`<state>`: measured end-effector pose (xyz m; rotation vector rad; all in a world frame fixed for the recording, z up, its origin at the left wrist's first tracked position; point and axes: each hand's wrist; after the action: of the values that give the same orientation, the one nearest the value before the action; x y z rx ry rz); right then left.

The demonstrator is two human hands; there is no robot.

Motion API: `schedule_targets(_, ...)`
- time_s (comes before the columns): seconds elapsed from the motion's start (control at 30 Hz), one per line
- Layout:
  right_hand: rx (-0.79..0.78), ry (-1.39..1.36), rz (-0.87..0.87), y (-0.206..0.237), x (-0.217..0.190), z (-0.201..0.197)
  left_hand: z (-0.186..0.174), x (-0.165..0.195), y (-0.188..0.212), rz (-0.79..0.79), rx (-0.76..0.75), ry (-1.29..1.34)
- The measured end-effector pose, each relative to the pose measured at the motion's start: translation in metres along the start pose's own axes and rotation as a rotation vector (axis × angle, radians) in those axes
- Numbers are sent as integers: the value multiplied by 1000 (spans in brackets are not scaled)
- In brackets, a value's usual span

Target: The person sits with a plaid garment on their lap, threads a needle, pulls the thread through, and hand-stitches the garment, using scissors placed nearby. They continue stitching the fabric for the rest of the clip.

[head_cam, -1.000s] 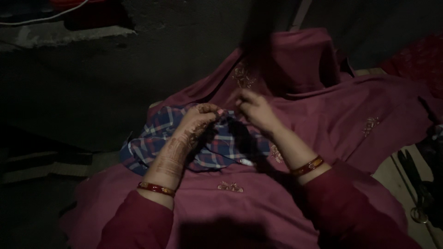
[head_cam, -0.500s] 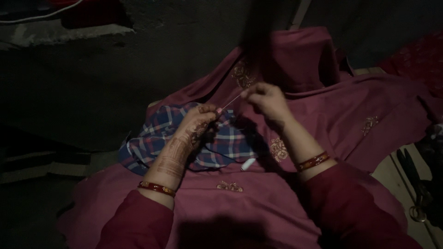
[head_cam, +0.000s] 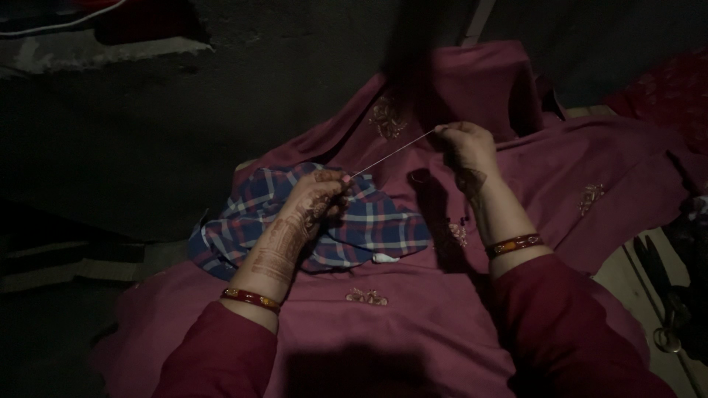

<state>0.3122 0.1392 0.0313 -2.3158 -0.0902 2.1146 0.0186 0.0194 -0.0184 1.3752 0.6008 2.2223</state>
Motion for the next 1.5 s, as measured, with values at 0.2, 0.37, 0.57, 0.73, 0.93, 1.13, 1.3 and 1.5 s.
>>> schedule_targets(0.2,92,-144,41,-6,10,-8,3,4,6,-40,13,94)
schedule_targets(0.37,180,-170,64,-7,13,-13,6,4,10,-60,23,82)
schedule_targets(0.57,164,-7,104,-6,17,-16,4,4,8,-68,-7,51)
schedule_targets(0.73,205,-54,81,-7,25,-15,-4,-3,-2,-67,16,36)
schedule_targets(0.93,83,163,147,-11,36,-15,-13,-11,-14,10,-113,26)
schedule_targets(1.13,70,856,96,-17,40,-4,-4,-5,-5,-41,-14,-1)
schedule_targets(1.3,0,784,85,-14,45,-4,2,-3,5,-101,98,-34)
schedule_targets(1.5,-155,872,5,-4,48,3,1,-5,0,-51,68,-29)
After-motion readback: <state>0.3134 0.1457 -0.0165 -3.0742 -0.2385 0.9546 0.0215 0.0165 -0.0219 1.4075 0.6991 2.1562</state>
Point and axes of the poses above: each hand's wrist, its own y-axis away from the middle knuckle, its own z-axis out of the palm, x = y × z, and after that the axes turned 11 degrees about -z, right-handed
